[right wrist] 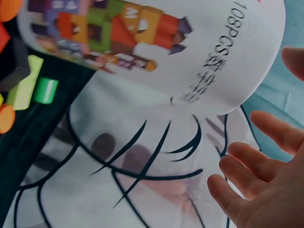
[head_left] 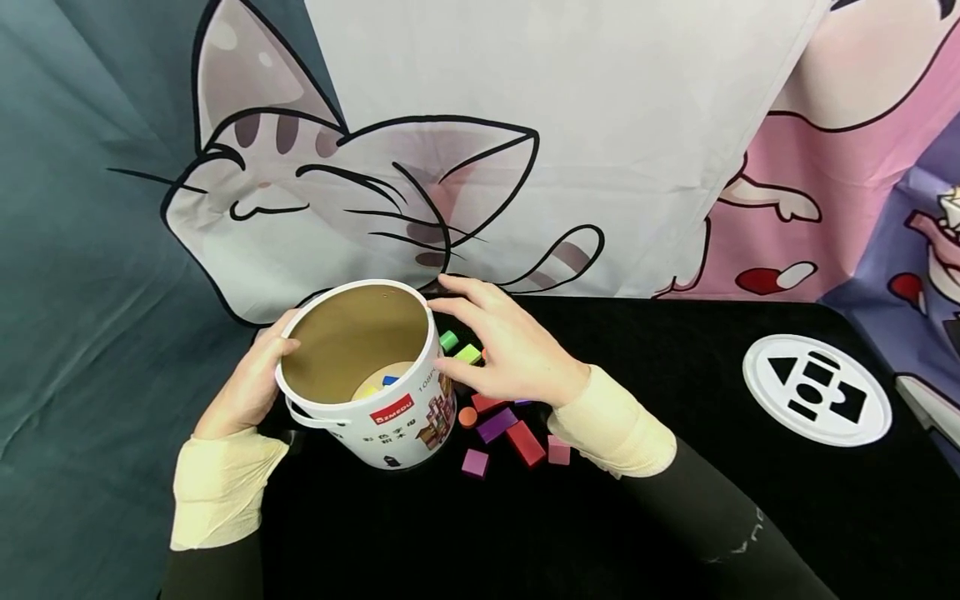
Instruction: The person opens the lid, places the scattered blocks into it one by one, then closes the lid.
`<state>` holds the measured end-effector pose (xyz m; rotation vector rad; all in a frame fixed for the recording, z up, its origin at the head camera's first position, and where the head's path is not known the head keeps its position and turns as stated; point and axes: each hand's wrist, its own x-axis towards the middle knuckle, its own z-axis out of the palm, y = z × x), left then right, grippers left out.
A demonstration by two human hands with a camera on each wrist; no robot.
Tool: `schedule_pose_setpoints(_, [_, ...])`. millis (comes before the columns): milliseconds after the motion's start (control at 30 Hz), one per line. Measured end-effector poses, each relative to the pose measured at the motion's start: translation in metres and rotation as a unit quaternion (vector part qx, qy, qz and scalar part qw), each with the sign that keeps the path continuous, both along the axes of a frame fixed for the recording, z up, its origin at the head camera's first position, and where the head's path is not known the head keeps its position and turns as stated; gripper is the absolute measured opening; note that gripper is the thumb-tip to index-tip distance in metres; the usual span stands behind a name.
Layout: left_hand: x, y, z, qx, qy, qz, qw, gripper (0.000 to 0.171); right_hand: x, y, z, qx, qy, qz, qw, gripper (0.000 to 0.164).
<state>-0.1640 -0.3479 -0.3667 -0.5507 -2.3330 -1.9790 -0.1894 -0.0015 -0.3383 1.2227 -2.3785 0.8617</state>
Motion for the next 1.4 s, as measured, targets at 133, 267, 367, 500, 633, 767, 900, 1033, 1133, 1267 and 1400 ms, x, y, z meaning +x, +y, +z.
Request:
schedule_pose_setpoints(133, [0.0,0.0,0.001,0.0,0.001,0.004,1.0,0.05,0.001,0.016,-0.01,0.008,-0.014,-0.009,1.0,0.064])
schedule_pose_setpoints(267, [0.0,0.0,0.001,-0.002,0.001,0.004,1.0,0.052,0.003,0.031,-0.02,0.019,-0.023,-0.019,0.999,0.063])
schedule_pose_setpoints(367, [0.0,0.0,0.002,-0.004,0.0,0.003,1.0,0.053,0.005,0.042,-0.028,0.029,-0.032,-0.026,0.999,0.062])
schedule_pose_setpoints(500, [-0.001,0.0,0.002,-0.005,0.006,0.002,1.0,0.052,0.01,0.054,-0.041,0.04,-0.044,-0.025,0.998,0.057])
schedule_pose_setpoints(633, [-0.002,0.0,0.001,-0.008,0.014,0.004,0.9999,0.051,0.016,0.063,-0.058,0.053,-0.055,-0.018,0.997,0.052])
schedule_pose_setpoints(767, [-0.003,0.0,0.001,-0.012,0.014,0.007,0.9998,0.051,0.021,0.067,-0.078,0.07,-0.062,0.002,0.996,0.05])
schedule_pose_setpoints(900, [-0.002,0.0,0.0,-0.012,0.013,0.008,0.9998,0.051,0.028,0.069,-0.096,0.089,-0.066,0.038,0.993,0.048])
schedule_pose_setpoints(1033, [-0.001,0.0,0.001,-0.009,0.006,0.008,0.9999,0.051,0.034,0.069,-0.111,0.108,-0.066,0.073,0.989,0.045])
schedule_pose_setpoints(1133, [-0.001,0.001,0.002,-0.01,0.003,0.008,0.9999,0.051,0.037,0.072,-0.119,0.125,-0.065,0.082,0.987,0.043])
schedule_pose_setpoints(1267, [0.0,0.001,0.002,-0.012,0.001,0.008,0.9999,0.05,0.041,0.076,-0.125,0.143,-0.067,0.082,0.984,0.04])
schedule_pose_setpoints(1400, [0.0,0.001,0.002,-0.011,0.003,0.008,0.9999,0.05,0.043,0.079,-0.129,0.151,-0.065,0.084,0.983,0.04])
